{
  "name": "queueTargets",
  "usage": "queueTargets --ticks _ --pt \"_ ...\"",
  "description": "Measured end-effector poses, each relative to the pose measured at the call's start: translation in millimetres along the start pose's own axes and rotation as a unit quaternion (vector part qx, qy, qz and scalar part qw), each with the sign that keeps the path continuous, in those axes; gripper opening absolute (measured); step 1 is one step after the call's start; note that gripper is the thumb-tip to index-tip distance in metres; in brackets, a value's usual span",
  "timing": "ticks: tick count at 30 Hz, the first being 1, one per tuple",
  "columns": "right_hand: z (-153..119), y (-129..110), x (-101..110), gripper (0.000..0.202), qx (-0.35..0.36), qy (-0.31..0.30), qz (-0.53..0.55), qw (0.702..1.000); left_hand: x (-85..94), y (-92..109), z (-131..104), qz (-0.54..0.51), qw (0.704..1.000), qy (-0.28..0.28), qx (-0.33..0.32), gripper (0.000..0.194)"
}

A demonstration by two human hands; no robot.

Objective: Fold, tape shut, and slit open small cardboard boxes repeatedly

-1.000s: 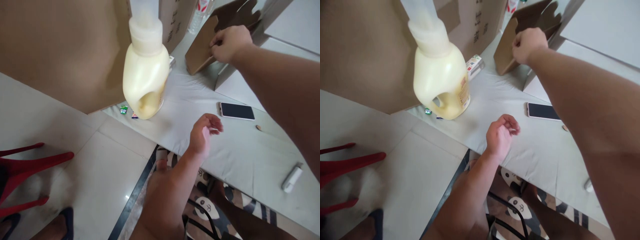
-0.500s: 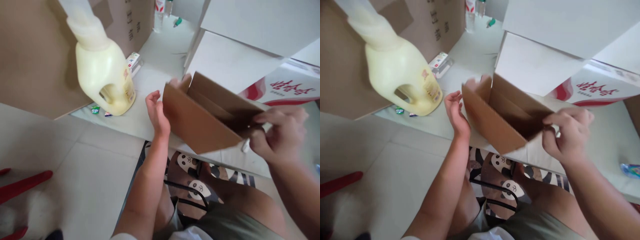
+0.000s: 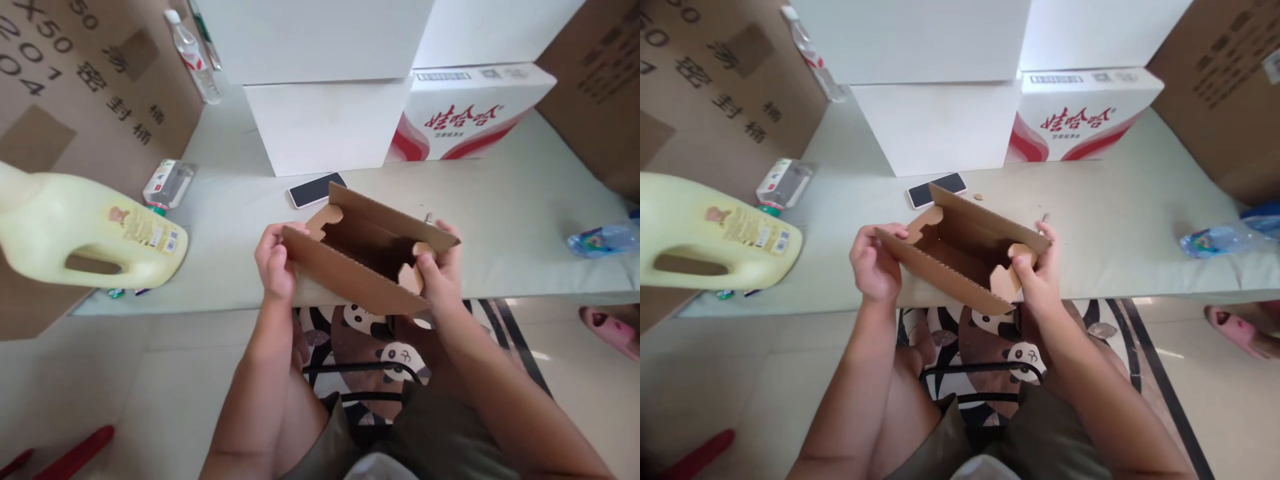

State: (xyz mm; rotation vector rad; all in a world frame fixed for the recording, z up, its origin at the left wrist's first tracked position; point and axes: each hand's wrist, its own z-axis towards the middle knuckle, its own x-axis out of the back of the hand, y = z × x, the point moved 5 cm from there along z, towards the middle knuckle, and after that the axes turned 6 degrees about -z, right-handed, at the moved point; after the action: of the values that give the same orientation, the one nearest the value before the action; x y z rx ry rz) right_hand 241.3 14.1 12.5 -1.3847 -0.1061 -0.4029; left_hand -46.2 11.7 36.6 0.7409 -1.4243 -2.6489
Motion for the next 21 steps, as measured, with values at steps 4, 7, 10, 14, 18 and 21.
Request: queueTargets --ticks 4,7,10,14,18,21 --pt "-9.0 28.4 2.4 0.055 -0.071 -0.054 0.040 0.995 -1.7 4.1 -14.4 0.077 0.997 0.005 -0.009 0.042" --pt "-13.0 30.5 3.3 0.051 -0.063 -0.062 0.029 0.996 -1.7 4.5 -21.1 0.114 0.993 0.028 -0.021 0.048" --pt "-14.2 19.2 2.6 0.044 -0.020 -0.060 0.002 0.998 -2.8 2.5 -21.0 0.120 0.992 0.034 -0.027 0.043" --pt "-11.8 2.9 3.8 0.024 0.057 -0.059 0.016 0.997 -2.5 -0.9 -16.7 0.133 0.990 0.051 -0.003 0.036" --pt "-9.5 -0.8 3.9 0.021 0.130 -0.108 0.079 0.982 -5.0 -6.9 -11.2 0.147 0.988 0.041 0.028 0.039" --pt "-10.1 4.6 3.4 0.041 0.154 -0.133 0.117 0.972 -7.1 -11.0 -5.7 0.166 0.986 0.018 0.024 0.038"
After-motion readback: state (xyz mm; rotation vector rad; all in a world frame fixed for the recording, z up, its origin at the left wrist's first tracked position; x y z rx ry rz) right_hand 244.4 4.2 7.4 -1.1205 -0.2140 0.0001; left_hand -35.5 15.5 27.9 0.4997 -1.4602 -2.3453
